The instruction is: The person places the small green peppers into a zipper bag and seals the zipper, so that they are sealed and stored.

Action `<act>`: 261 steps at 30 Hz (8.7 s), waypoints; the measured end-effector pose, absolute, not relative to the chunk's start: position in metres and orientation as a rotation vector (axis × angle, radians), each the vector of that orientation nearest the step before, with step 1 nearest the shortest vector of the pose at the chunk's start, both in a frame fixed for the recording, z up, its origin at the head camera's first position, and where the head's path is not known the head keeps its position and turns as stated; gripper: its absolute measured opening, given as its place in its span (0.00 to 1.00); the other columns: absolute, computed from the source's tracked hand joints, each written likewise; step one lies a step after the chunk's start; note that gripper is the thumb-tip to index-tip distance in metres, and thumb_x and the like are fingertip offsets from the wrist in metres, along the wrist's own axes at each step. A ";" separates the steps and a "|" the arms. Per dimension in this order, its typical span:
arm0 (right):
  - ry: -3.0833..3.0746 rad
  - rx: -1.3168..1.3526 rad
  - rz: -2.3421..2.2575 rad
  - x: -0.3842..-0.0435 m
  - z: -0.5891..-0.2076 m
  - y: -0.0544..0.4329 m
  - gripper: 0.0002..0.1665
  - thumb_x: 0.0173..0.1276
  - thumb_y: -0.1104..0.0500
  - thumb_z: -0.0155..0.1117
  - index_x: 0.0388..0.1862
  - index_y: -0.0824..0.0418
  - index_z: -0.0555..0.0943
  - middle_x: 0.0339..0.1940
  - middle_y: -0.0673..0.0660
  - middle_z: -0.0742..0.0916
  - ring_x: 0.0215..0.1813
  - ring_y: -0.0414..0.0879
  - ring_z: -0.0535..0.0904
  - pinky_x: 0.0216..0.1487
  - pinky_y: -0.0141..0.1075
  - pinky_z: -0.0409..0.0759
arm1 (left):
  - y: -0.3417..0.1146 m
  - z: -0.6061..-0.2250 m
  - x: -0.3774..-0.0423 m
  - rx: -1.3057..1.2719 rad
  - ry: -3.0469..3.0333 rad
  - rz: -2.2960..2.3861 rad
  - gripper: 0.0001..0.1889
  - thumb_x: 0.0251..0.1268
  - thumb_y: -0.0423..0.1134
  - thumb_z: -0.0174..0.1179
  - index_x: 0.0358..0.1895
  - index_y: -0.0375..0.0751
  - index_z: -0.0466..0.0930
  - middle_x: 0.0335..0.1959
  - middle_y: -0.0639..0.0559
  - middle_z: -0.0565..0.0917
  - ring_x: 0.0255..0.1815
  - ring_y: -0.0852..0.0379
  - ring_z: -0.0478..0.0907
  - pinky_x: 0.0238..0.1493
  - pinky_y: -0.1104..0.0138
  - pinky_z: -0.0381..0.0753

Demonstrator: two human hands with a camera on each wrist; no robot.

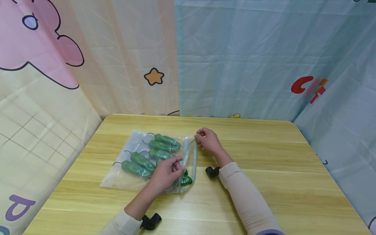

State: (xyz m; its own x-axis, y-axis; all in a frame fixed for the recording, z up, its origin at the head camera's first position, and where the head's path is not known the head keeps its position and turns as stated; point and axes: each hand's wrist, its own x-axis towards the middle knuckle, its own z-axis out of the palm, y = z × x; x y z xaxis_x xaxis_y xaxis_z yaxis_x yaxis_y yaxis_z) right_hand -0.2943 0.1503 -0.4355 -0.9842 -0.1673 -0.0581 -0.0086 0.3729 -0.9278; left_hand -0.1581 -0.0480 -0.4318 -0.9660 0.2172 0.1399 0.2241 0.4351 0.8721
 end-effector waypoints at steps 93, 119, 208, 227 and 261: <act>2.136 0.018 -1.949 -0.307 -0.468 0.155 0.16 0.76 0.64 0.55 0.59 0.69 0.71 0.42 0.58 0.79 0.42 0.46 0.78 0.47 0.35 0.81 | -0.037 -0.418 -0.149 -1.144 -3.063 -0.363 0.12 0.54 0.32 0.70 0.42 0.47 0.84 0.37 0.58 0.72 0.30 0.63 0.71 0.31 0.70 0.74; 2.101 0.053 -1.956 -0.309 -0.465 0.157 0.15 0.74 0.66 0.57 0.57 0.69 0.72 0.47 0.60 0.79 0.43 0.47 0.78 0.47 0.35 0.82 | -0.031 -0.419 -0.149 -1.132 -3.047 -0.129 0.23 0.49 0.51 0.76 0.45 0.41 0.82 0.41 0.54 0.73 0.28 0.61 0.70 0.28 0.69 0.76; 2.057 -0.095 -2.006 -0.301 -0.471 0.162 0.15 0.73 0.68 0.57 0.56 0.71 0.72 0.43 0.60 0.81 0.45 0.47 0.80 0.50 0.35 0.80 | -0.028 -0.436 -0.322 -0.339 -2.782 -2.364 0.19 0.75 0.34 0.50 0.66 0.35 0.72 0.43 0.45 0.77 0.34 0.55 0.75 0.35 0.68 0.81; 2.048 -0.143 -2.018 -0.299 -0.469 0.162 0.12 0.73 0.65 0.59 0.50 0.72 0.76 0.46 0.59 0.83 0.47 0.47 0.81 0.53 0.37 0.81 | -0.026 -0.443 -0.323 -0.327 -2.828 -2.208 0.08 0.74 0.35 0.55 0.49 0.35 0.79 0.36 0.45 0.79 0.29 0.55 0.76 0.30 0.68 0.78; 2.076 -0.168 -1.997 -0.300 -0.470 0.161 0.07 0.74 0.65 0.58 0.44 0.70 0.77 0.43 0.58 0.83 0.45 0.46 0.82 0.50 0.38 0.82 | -0.022 -0.444 -0.320 -0.391 -2.761 -2.145 0.09 0.74 0.36 0.54 0.45 0.34 0.81 0.27 0.50 0.76 0.26 0.57 0.73 0.30 0.68 0.76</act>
